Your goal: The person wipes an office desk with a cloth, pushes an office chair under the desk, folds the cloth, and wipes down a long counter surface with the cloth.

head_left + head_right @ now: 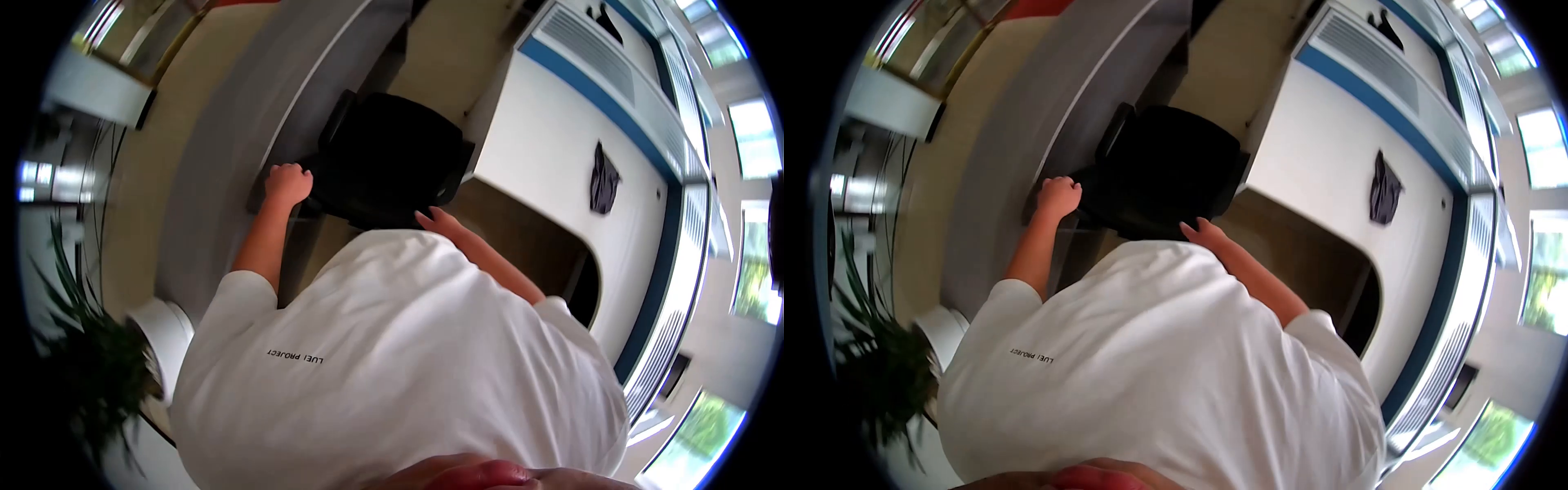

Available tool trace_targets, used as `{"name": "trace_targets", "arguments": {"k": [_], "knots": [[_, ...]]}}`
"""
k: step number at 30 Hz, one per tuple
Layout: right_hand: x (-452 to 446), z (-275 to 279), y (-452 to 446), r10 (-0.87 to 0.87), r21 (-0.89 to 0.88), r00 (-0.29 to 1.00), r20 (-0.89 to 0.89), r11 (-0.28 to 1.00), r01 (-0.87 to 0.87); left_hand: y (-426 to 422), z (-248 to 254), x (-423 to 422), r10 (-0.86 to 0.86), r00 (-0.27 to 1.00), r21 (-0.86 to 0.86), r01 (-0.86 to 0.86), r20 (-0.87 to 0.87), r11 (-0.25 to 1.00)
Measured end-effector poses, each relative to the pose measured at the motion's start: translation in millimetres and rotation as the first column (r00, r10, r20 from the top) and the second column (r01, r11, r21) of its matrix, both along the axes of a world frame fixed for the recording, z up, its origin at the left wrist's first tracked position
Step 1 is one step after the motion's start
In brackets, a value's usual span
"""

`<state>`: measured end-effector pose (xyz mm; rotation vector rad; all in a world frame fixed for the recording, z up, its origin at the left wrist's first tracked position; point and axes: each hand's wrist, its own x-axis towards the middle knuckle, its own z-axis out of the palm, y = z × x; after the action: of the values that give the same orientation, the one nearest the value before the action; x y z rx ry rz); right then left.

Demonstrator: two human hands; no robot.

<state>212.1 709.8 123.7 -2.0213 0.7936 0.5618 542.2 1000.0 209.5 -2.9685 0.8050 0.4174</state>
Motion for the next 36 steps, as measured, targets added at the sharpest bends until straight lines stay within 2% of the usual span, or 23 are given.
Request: {"name": "trace_targets", "arguments": {"k": [1,2,3,5,6,8,9,11,14,16,19,20,21,22,24,27,30,31,33,36], "knots": [[16.7,-0.8,29.5,0.014,-0.09,0.988,-0.156,0.996,-0.028,-3.7,4.5,11.2,0.011,0.975,0.181,0.03,-0.222,0.983],[26.4,2.5,54.0,0.03,-0.166,0.947,-0.32,0.982,-0.087,-6.3,11.4,16.9,-0.026,0.973,0.193,0.071,-0.227,0.979],[28.4,18.9,72.4,-0.121,-0.288,0.951,-0.285,0.957,0.035,-11.1,23.7,18.1,-0.055,0.971,0.202,0.103,-0.234,0.974],[22.7,7.7,84.6,-0.191,-0.379,0.963,-0.19,0.919,0.108,-10.3,22.9,19.7,-0.113,0.966,0.196,0.16,-0.233,0.967],[22.7,8.3,85.2,-0.221,-0.424,0.966,-0.133,0.894,0.146,-1.9,4.1,30.6,-0.174,0.936,0.08,0.207,-0.306,0.975],[23.6,16.4,85.1,-0.259,-0.388,0.954,-0.152,0.903,0.184,16.9,-32.3,49.2,-0.31,0.847,-0.155,0.269,-0.432,0.951],[21.5,9.8,82.3,-0.301,-0.338,0.935,-0.189,0.914,0.226,22.3,-28.1,53.1,-0.346,0.756,-0.152,0.317,-0.556,0.936],[13.2,-24.7,84.5,-0.114,-0.379,0.966,-0.232,0.925,0.018,43.9,-9.5,37.1,-0.502,0.708,-0.141,0.505,-0.497,0.852],[0.5,32.6,148.3,0.043,-0.564,0.996,-0.079,0.822,-0.08,76.5,0.5,25.9,-0.683,0.552,-0.103,0.738,-0.478,0.667],[-18.1,29.2,172.8,0.414,-0.45,0.91,0.009,0.815,-0.365,100.1,-11.4,14.6,-0.726,0.443,-0.116,0.808,-0.526,0.578],[-57.0,8.1,226.6,0.513,-0.5,0.858,-0.03,0.735,-0.458,154.7,-63.6,-11.4,-0.779,0.345,-0.068,0.895,-0.524,0.442],[-65.2,-3.9,245.7,0.476,-0.489,0.877,-0.062,0.752,-0.443,175.1,-73.1,-25.8,-0.799,0.318,-0.055,0.915,-0.51,0.399],[-71.0,-18.2,266.4,0.442,-0.477,0.892,-0.096,0.766,-0.431,197.2,-84.5,-39.0,-0.814,0.316,-0.077,0.913,-0.487,0.4],[-78.8,-30.0,287.2,0.413,-0.46,0.901,-0.131,0.78,-0.424,210.0,-69.7,-57.1,-0.803,0.335,-0.078,0.902,-0.493,0.425],[-95.3,-32.1,312.9,0.368,-0.512,0.922,-0.123,0.772,-0.376,231.2,-73.9,-76.0,-0.846,0.331,-0.12,0.903,-0.418,0.412],[-121.7,-20.5,330.0,0.354,-0.495,0.923,-0.153,0.781,-0.381,251.6,-73.7,-118.1,-0.835,0.381,-0.049,0.9,-0.397,0.434],[-148.6,-33.0,337.0,0.352,-0.532,0.919,-0.177,0.752,-0.39,266.0,-61.7,-155.3,-0.868,0.356,-0.056,0.916,-0.347,0.398],[-155.3,-36.8,337.7,0.352,-0.535,0.917,-0.189,0.746,-0.397,265.2,-51.5,-173.3,-0.819,0.408,0.038,0.902,-0.404,0.431],[-174.0,-38.5,351.1,0.358,-0.537,0.908,-0.22,0.732,-0.419,277.7,-58.6,-195.1,-0.815,0.419,0.077,0.902,-0.401,0.426],[-210.0,-38.1,371.5,0.357,-0.589,0.923,-0.146,0.718,-0.371,304.0,-60.2,-224.7,-0.797,0.442,0.088,0.89,-0.411,0.448]]}}
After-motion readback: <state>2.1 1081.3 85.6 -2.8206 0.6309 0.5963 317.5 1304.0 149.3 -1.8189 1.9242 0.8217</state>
